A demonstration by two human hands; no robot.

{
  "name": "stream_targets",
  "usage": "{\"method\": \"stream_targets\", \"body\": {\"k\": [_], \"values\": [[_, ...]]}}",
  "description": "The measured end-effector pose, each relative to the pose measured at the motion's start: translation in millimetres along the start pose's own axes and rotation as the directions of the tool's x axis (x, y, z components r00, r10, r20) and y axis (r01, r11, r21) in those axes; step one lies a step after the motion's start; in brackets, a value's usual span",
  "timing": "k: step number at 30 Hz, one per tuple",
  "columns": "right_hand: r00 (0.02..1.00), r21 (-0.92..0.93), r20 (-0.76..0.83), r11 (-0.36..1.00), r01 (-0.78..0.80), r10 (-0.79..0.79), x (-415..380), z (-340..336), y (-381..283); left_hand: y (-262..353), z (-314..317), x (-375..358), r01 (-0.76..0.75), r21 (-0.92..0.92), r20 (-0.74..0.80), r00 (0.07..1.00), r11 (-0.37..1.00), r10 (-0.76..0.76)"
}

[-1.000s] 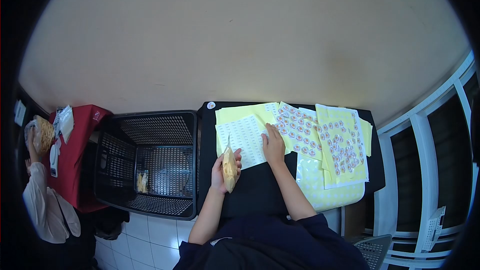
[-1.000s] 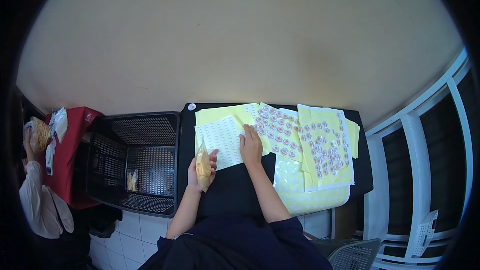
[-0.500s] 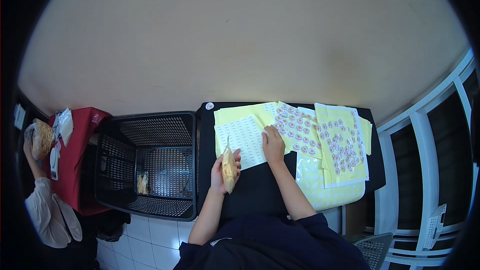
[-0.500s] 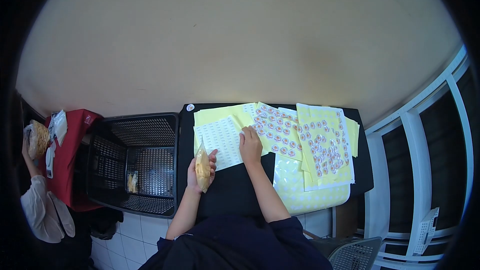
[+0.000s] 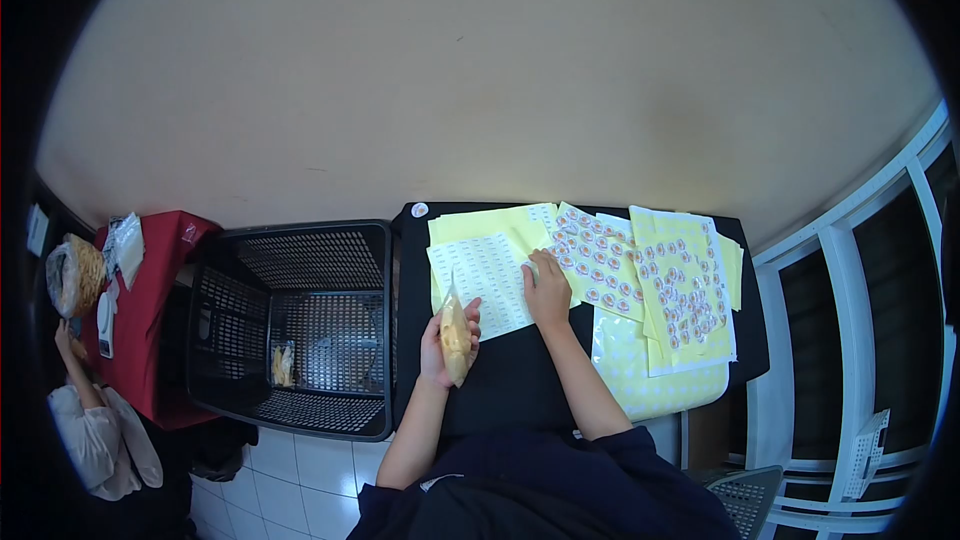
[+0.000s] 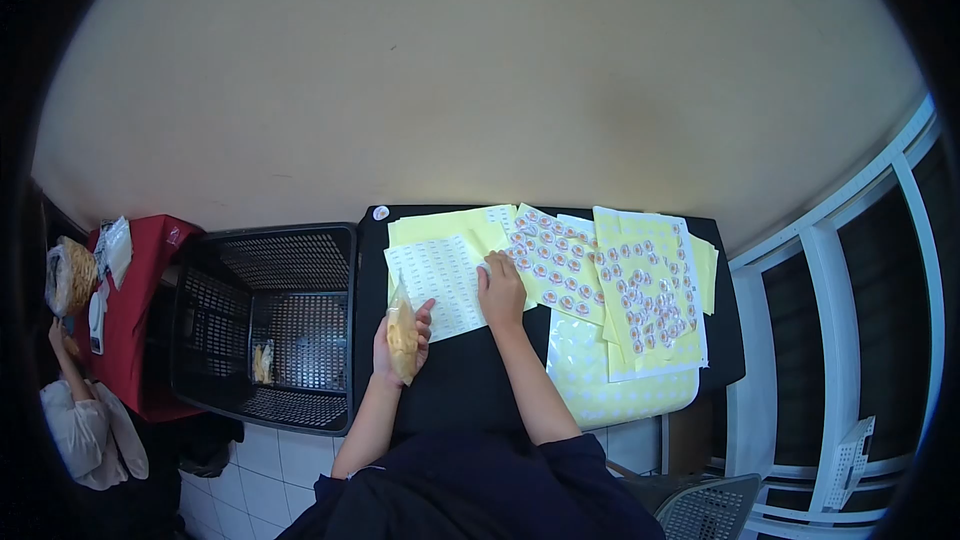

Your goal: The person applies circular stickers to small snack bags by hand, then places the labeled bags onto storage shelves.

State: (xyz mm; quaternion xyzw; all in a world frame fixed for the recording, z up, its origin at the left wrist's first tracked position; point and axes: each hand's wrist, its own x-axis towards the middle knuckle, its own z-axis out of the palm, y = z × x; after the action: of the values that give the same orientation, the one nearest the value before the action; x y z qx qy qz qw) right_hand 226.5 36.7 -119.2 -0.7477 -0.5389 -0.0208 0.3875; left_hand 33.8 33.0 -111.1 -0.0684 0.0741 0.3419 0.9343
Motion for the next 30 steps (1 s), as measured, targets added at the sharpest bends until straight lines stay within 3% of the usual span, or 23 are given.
{"method": "stream_targets", "body": {"k": [4,15,23,25,27,29,30], "values": [[1.000,0.024,-0.005,0.999,0.021,-0.021,-1.4,-0.7,2.4,1.4,-1.1,-11.3,0.034,-0.141,-0.005,0.999,0.989,-0.035],[0.996,0.110,0.051,0.991,-0.081,0.075,-1.0,-4.0,-0.4,-2.0,-2.7,-12.3,0.040,-0.135,-0.001,0.999,0.990,-0.041],[1.000,0.079,-0.007,0.996,0.028,-0.028,-0.6,2.2,1.5,-3.3,-4.4,-13.5,0.017,-0.078,0.010,1.000,0.997,-0.016],[1.000,0.141,0.008,0.990,-0.018,0.017,1.6,-0.4,-1.6,-4.4,-10.2,-12.4,-0.018,0.144,-0.002,1.000,0.989,0.018],[0.998,0.202,0.025,0.977,-0.061,0.057,4.9,-2.1,-1.9,-10.1,-6.1,-15.5,-0.063,0.426,-0.111,0.986,0.903,0.121],[0.992,0.365,-0.037,0.926,-0.100,0.122,5.6,-3.0,4.1,-22.1,16.3,-13.8,-0.198,0.678,-0.155,0.903,0.708,0.401],[0.980,0.457,-0.043,0.876,-0.155,0.195,8.2,-9.0,2.6,-23.6,22.8,-12.8,-0.201,0.679,-0.157,0.900,0.706,0.407]]}}
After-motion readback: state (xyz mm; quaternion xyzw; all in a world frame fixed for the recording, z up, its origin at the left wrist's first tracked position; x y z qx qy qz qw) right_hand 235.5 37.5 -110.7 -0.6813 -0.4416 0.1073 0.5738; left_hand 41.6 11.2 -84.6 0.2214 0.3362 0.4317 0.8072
